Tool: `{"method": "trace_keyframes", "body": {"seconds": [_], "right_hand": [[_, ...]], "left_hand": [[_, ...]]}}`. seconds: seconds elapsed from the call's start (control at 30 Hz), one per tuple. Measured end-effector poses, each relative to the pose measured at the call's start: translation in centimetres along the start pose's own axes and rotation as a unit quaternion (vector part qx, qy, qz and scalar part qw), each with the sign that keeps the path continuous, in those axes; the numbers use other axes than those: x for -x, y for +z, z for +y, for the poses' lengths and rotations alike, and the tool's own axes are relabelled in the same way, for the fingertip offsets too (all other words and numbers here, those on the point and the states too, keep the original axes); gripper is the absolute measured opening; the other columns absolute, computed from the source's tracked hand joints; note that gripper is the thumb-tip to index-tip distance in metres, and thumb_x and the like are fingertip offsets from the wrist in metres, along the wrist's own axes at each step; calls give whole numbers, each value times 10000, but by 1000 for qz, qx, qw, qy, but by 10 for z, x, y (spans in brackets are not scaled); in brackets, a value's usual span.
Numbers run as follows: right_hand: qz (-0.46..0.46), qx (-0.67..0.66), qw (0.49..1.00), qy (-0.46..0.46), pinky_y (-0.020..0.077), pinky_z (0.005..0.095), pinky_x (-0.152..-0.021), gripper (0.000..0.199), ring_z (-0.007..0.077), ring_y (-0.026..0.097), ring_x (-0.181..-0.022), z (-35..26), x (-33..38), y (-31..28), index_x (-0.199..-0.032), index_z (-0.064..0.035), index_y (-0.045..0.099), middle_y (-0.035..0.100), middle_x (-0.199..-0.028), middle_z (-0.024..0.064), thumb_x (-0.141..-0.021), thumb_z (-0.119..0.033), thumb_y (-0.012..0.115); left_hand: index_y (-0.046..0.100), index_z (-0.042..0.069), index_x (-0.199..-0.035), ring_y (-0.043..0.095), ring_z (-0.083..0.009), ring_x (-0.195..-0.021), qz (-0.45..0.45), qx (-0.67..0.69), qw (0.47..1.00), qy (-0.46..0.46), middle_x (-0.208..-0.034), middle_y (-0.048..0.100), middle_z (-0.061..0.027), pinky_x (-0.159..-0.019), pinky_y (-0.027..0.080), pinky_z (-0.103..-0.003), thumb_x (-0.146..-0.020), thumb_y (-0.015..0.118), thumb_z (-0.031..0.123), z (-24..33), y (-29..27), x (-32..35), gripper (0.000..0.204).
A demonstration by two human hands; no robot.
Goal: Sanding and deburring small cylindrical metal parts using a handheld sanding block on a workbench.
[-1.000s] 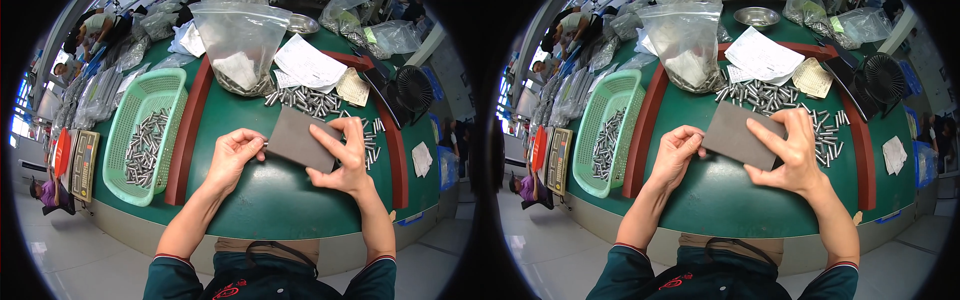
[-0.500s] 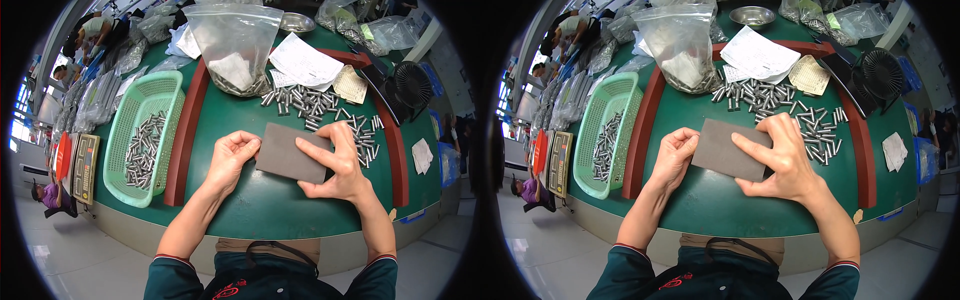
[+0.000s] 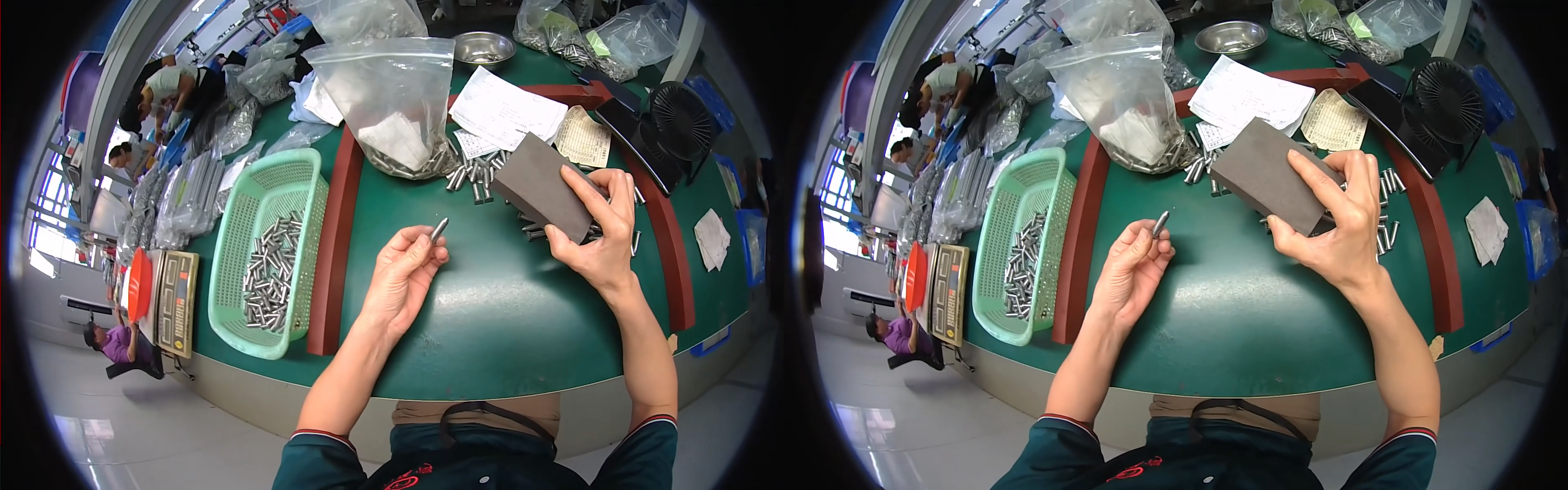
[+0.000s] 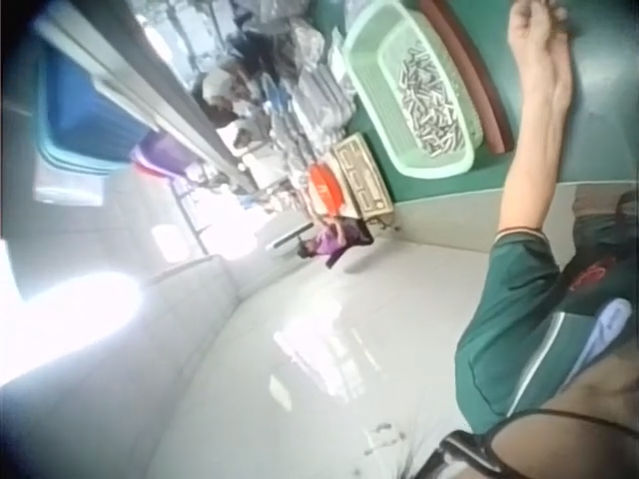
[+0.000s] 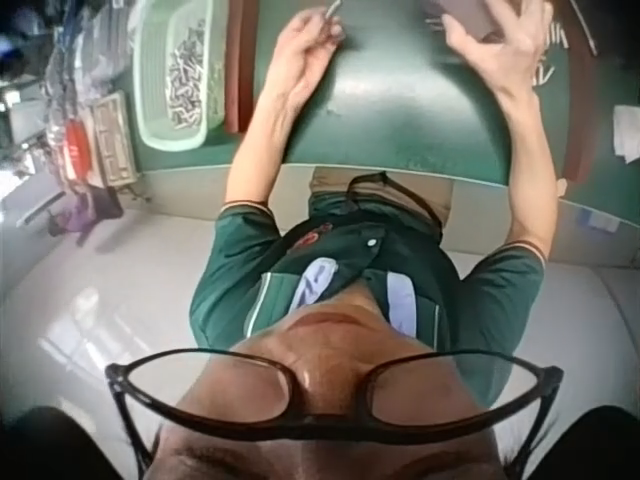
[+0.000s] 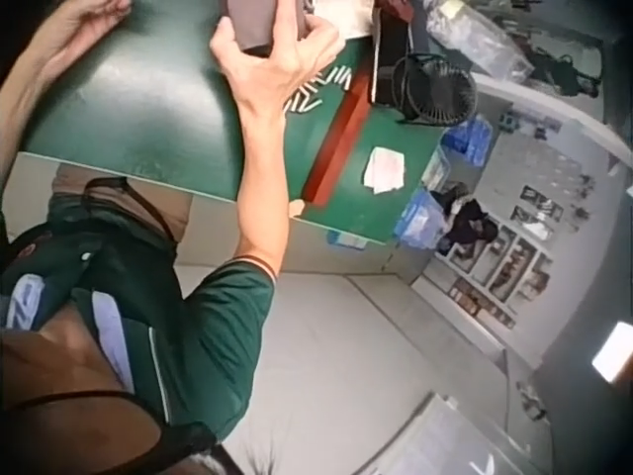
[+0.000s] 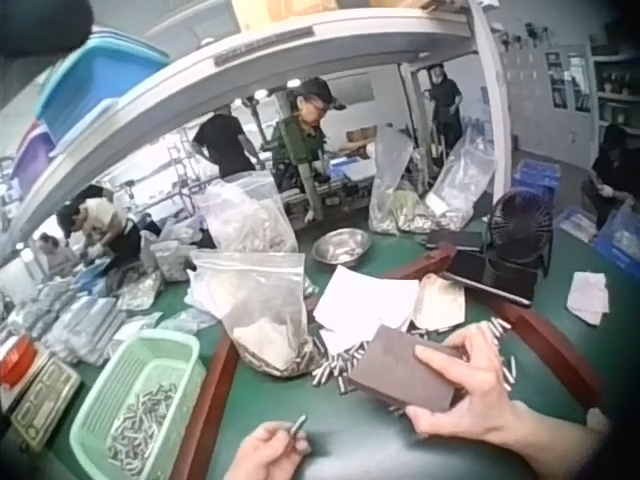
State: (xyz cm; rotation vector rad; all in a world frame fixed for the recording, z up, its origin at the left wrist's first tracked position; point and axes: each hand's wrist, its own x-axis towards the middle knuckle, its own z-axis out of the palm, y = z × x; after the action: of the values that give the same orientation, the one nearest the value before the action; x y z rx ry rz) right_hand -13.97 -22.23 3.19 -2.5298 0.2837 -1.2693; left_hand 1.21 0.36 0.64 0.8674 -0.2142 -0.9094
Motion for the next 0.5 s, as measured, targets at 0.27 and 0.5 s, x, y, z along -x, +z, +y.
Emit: {"method": "trace_keyframes", "body": {"seconds": [0.27, 0.5], "right_hand": [[16, 7, 1000, 3, 411, 368, -730, 643, 259, 466, -829, 6, 1, -1, -1115, -32, 678, 478, -893, 113, -500, -197, 765], [10, 15, 1000, -3, 408, 374, -743, 640, 264, 470, -832, 6, 2, -1, -1102, -20, 682, 494, -884, 118, -496, -209, 768]], "left_hand": [[578, 61, -1073, 623, -146, -892, 15, 38, 999, -27, -1006, 635, -74, -875, 509, -302, -892, 679, 153, -3, 0, 0, 228], [581, 54, -1092, 644, -180, -917, -7, 63, 997, -49, -1023, 654, -101, -897, 524, -314, -909, 656, 133, -3, -5, -1, 213]]}}
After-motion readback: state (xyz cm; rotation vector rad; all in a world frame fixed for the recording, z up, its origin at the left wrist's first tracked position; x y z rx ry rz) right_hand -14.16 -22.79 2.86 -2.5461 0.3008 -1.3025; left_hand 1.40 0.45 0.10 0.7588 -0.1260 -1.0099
